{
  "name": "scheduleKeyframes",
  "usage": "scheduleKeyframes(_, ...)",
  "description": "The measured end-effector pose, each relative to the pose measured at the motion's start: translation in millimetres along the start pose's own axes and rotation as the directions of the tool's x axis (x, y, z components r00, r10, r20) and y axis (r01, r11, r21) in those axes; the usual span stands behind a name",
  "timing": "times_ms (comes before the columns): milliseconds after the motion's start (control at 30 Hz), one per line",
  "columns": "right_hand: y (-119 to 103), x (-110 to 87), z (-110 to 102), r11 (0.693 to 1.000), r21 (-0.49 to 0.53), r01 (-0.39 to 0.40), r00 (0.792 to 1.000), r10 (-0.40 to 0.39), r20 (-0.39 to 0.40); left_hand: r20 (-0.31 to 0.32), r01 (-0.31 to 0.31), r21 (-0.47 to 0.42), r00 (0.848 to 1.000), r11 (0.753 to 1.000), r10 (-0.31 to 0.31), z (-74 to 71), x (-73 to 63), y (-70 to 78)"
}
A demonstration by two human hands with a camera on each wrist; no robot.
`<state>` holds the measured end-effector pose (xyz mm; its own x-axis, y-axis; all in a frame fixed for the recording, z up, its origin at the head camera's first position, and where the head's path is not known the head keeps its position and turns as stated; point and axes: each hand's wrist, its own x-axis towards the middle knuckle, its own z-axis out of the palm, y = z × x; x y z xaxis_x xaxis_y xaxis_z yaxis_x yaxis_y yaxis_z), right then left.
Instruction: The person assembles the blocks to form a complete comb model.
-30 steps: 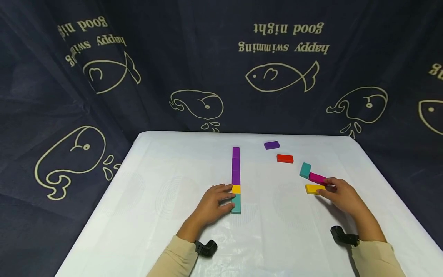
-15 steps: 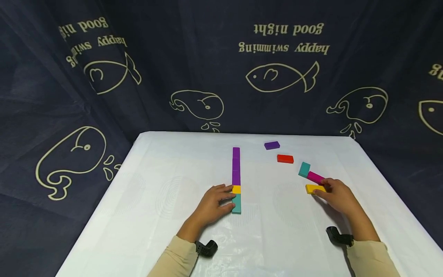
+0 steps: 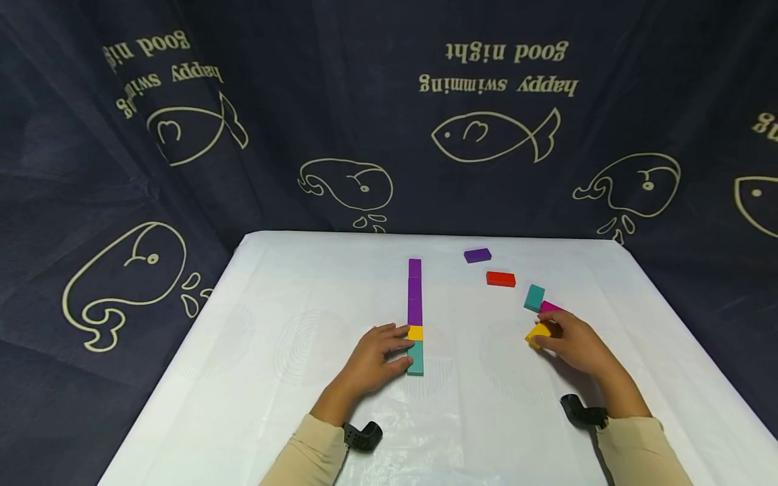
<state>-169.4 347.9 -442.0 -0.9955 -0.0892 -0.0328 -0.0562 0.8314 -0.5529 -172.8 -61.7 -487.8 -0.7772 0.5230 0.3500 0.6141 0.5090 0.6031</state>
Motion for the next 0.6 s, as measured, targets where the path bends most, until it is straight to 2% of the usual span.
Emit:
scheduleKeyframes(333,-2.6,-2.3,-0.9,1.0,0.012,-0.027,0.999,0.026,0.032,-0.005,-0.005,-0.004,1.0,1.0,0.005,-0.2,0.3,-0.1)
scheduleKeyframes(600,2.4,-2.8,0.8,1.0,-0.028,0.015,0.998,-0.013,0.054,-0.006,0.002,-0.005,1.0,1.0,-0.002,1.0,0.1,-0.2)
